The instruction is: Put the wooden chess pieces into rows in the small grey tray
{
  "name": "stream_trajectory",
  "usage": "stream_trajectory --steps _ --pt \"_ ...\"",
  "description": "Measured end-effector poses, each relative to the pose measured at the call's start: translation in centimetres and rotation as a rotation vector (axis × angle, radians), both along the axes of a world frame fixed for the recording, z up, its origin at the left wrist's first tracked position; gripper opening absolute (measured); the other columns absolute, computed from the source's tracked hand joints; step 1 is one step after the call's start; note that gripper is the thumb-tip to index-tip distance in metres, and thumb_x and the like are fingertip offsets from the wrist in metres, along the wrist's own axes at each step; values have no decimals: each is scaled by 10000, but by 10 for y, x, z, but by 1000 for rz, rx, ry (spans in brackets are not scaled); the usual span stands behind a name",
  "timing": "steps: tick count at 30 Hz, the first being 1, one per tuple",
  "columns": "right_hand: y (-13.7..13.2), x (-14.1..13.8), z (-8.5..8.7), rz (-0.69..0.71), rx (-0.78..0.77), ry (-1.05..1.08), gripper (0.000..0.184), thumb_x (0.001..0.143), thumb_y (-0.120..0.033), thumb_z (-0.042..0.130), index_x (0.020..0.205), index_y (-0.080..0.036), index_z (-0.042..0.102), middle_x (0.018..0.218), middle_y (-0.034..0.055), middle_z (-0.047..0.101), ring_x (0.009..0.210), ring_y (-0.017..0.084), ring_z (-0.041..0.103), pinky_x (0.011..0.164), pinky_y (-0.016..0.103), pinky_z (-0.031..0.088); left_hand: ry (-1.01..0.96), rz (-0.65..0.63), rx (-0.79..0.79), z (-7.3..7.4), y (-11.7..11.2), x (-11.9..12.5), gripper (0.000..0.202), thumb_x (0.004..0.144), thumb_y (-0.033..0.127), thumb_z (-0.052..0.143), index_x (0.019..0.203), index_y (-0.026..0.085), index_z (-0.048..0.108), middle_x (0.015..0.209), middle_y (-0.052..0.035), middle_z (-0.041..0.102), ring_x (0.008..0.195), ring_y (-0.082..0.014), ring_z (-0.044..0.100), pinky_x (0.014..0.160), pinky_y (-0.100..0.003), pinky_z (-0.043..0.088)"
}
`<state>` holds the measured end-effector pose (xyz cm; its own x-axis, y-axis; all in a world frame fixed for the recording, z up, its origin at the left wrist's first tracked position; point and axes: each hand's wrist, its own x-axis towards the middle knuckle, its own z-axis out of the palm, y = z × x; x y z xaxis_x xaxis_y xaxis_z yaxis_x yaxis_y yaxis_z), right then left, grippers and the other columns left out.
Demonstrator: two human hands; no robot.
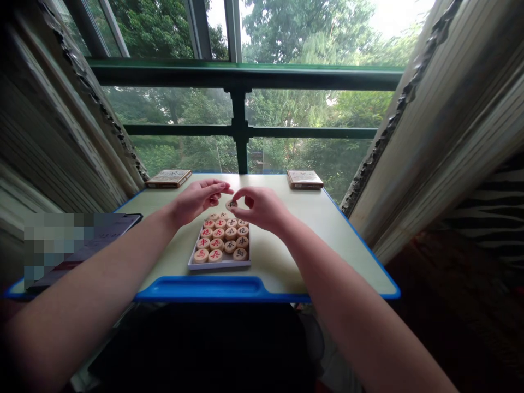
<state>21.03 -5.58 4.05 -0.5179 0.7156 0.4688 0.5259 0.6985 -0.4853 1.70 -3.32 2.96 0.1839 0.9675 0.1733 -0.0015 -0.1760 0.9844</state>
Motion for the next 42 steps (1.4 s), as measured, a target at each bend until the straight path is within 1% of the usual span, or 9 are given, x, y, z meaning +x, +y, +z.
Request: stream_trajectory --steps 3,7,10,14,26,30,36,39,42 --pt "-9 3 9 142 -225 -171 265 708 -357 648 870 -148 658 560 -63 359 511 63 305 499 215 238 23 149 27 -4 10 -10 322 628 376 697 831 139 617 848 -60 662 548 -54 380 528 -211 322" --pt "-20 1 16 197 -342 -376 283 670 -378 677 849 -159 677 597 -39 461 524 66 374 491 208 247 61 219 4 -7 16 -18 313 625 382 681 818 148 603 841 -52 661 542 -60 372 520 -213 310" --pt "-24 -2 17 174 -337 -440 274 665 -380 682 840 -169 682 630 -22 523 533 72 413 492 206 259 104 217 3 -5 14 -15 318 619 402 669 808 154 607 834 -49 661 562 -72 397 535 -221 316" --pt "-25 -5 14 131 -308 -467 241 657 -366 685 817 -185 686 624 -22 543 515 71 418 487 208 260 149 206 -5 -5 11 -10 320 615 412 662 795 153 606 821 -51 658 598 -88 422 559 -232 327" --pt "-25 -9 13 117 -275 -469 228 660 -341 670 830 -190 690 613 -22 533 507 75 410 490 208 265 202 254 -6 -18 26 -19 315 571 406 694 733 150 611 737 -34 646 554 -80 408 532 -234 313" --pt "-24 -9 12 111 -256 -481 223 647 -335 677 816 -192 693 599 -20 542 497 76 405 483 212 254 197 254 -62 -21 26 -19 320 582 429 681 740 161 602 755 -31 652 532 -76 375 510 -230 302" --pt "-24 -8 11 124 -249 -479 225 653 -329 661 835 -200 694 616 -9 570 512 85 414 483 212 252 238 275 -47 -22 26 -18 334 573 453 683 708 156 607 733 -27 652 514 -76 363 531 -242 313" --pt "-23 -7 11 141 -240 -476 224 655 -307 656 845 -193 692 626 -7 570 534 88 419 502 214 270 276 234 -23 -24 27 -20 340 612 483 651 700 156 622 756 -35 661 564 -94 431 583 -253 350" --pt "-21 -6 11 156 -257 -440 226 666 -272 636 868 -184 685 618 -16 544 535 84 413 502 210 275 343 135 -2 -26 26 -22 340 634 486 641 714 156 645 769 -42 663 652 -124 509 657 -268 389"
